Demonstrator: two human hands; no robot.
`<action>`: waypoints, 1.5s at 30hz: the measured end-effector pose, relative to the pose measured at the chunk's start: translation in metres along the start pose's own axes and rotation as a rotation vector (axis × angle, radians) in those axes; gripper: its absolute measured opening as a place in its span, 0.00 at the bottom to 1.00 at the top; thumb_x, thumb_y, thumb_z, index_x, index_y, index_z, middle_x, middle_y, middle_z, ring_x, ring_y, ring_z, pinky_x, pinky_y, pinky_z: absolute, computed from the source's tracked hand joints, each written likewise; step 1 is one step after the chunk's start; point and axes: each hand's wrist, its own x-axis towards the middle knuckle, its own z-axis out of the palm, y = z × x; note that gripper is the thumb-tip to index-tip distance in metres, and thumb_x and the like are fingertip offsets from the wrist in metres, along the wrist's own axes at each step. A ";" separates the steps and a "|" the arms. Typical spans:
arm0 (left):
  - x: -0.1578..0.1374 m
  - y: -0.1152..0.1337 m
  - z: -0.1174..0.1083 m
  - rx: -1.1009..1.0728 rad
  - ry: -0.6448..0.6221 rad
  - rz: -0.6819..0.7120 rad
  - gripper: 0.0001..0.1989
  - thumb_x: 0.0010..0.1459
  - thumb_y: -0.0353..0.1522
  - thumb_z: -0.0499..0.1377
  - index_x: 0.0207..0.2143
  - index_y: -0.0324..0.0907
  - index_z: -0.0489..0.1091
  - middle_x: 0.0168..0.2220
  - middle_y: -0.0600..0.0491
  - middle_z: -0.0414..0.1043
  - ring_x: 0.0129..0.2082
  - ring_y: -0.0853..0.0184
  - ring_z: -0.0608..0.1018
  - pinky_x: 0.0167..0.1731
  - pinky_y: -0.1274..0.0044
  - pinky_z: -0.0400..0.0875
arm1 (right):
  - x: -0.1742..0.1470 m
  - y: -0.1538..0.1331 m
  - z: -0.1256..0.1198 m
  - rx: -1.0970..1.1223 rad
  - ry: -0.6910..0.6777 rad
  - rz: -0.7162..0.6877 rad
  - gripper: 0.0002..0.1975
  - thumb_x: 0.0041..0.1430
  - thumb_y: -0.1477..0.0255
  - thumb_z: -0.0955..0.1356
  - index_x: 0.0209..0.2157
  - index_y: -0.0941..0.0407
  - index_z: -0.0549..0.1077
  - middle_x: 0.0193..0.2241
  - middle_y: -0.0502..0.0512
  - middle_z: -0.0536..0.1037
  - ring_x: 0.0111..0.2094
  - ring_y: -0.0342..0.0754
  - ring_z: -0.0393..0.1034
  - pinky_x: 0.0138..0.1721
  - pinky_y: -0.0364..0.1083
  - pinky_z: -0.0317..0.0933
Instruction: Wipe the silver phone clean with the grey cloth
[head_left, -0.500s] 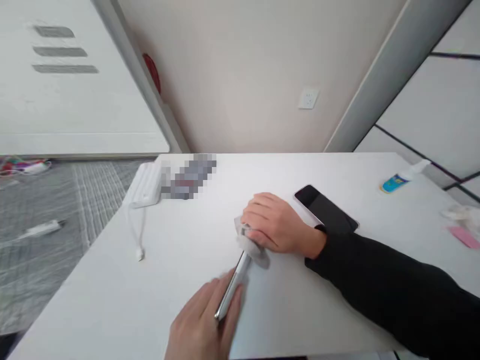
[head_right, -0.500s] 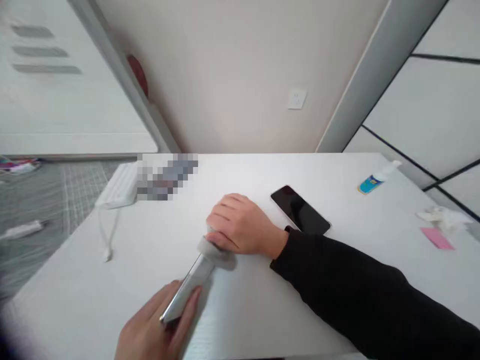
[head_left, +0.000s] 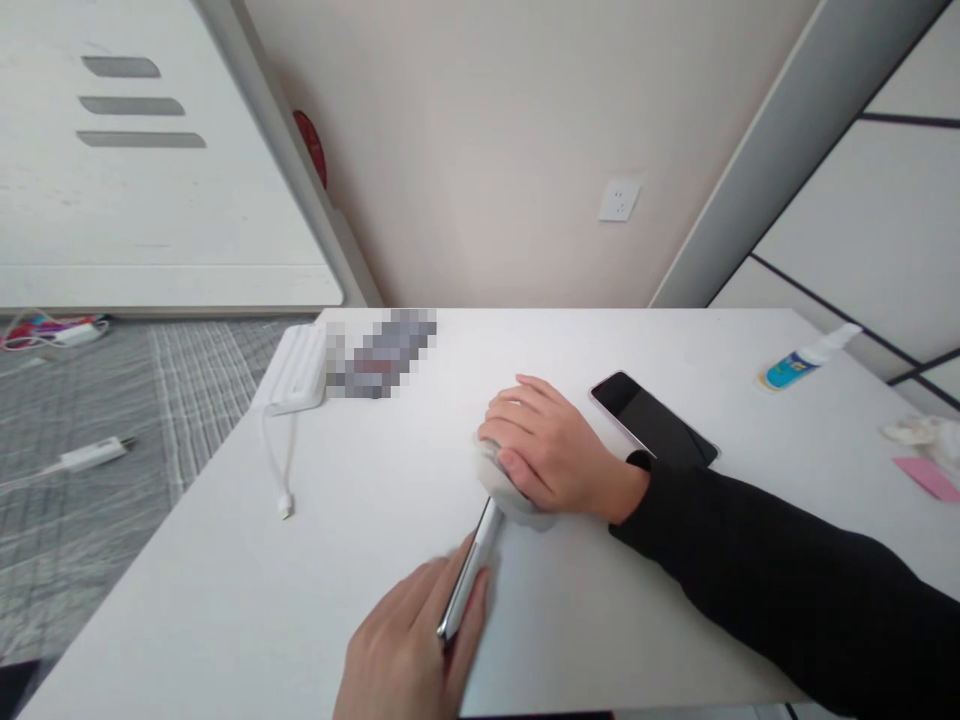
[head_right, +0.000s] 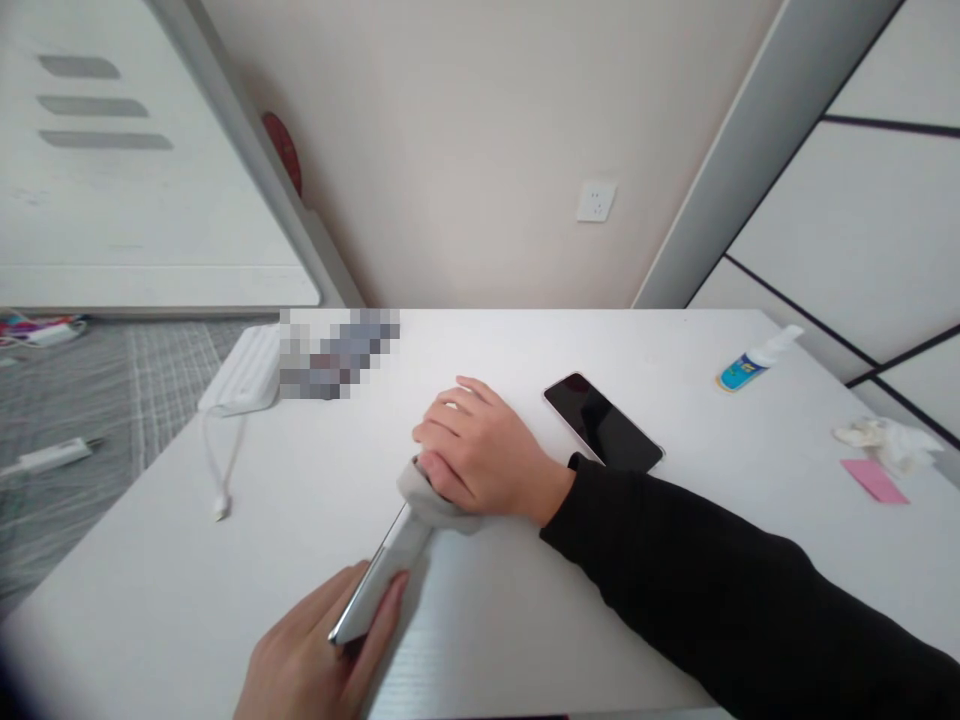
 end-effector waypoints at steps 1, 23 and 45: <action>0.000 -0.001 0.000 -0.003 0.007 0.009 0.14 0.71 0.32 0.52 0.29 0.44 0.66 0.25 0.55 0.73 0.20 0.71 0.74 0.20 0.79 0.64 | -0.001 -0.007 0.001 0.006 0.003 0.002 0.20 0.73 0.68 0.55 0.43 0.59 0.75 0.43 0.60 0.80 0.50 0.55 0.69 0.65 0.59 0.53; -0.001 -0.002 0.000 0.034 0.061 0.052 0.14 0.67 0.29 0.52 0.25 0.46 0.63 0.20 0.56 0.68 0.20 0.69 0.73 0.18 0.77 0.61 | 0.001 -0.028 0.005 0.064 -0.038 -0.142 0.18 0.71 0.67 0.57 0.37 0.56 0.75 0.37 0.55 0.80 0.42 0.51 0.69 0.60 0.55 0.57; 0.000 -0.001 0.000 0.033 0.037 0.038 0.14 0.69 0.30 0.52 0.28 0.45 0.65 0.22 0.57 0.70 0.19 0.70 0.72 0.20 0.78 0.63 | 0.003 -0.031 -0.005 0.067 -0.101 0.080 0.15 0.70 0.70 0.58 0.44 0.57 0.75 0.45 0.57 0.81 0.54 0.55 0.67 0.69 0.61 0.46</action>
